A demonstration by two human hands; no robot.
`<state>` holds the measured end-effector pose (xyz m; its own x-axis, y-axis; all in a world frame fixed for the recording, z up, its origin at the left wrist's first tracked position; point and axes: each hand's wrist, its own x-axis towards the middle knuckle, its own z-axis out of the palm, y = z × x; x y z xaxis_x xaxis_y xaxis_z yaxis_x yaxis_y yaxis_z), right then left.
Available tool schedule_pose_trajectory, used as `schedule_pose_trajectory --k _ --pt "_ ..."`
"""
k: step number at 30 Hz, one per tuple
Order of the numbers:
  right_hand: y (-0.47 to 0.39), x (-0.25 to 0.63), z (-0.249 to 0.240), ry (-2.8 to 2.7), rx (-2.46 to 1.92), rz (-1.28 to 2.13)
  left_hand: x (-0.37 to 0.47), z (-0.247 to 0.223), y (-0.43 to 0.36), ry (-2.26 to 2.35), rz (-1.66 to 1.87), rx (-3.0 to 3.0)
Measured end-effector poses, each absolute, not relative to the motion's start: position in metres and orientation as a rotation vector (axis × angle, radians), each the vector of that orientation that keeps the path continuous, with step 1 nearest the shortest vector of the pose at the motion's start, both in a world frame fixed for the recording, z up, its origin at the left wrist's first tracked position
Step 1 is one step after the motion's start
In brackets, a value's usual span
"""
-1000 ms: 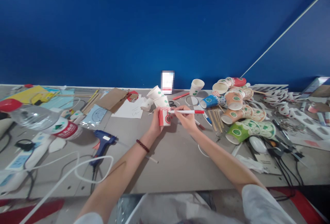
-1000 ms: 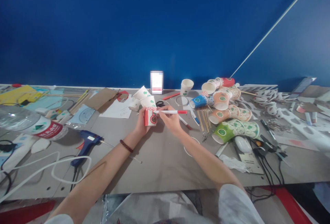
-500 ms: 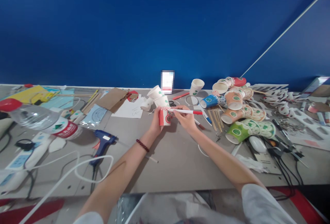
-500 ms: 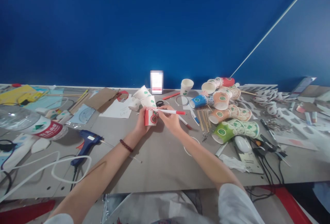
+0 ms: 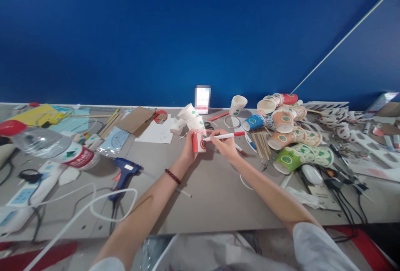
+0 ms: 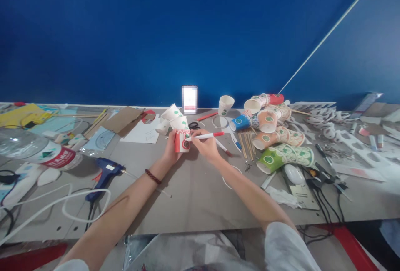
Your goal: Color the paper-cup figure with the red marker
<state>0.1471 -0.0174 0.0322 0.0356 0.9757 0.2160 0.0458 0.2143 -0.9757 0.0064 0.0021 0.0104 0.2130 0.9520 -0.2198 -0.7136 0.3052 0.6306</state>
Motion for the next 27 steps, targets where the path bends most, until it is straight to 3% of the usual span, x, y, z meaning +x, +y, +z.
schedule_pose_trajectory --k 27 --pt "-0.0171 0.1465 0.0279 -1.237 -1.085 1.045 0.0073 0.0131 0.0005 0.659 1.19 0.451"
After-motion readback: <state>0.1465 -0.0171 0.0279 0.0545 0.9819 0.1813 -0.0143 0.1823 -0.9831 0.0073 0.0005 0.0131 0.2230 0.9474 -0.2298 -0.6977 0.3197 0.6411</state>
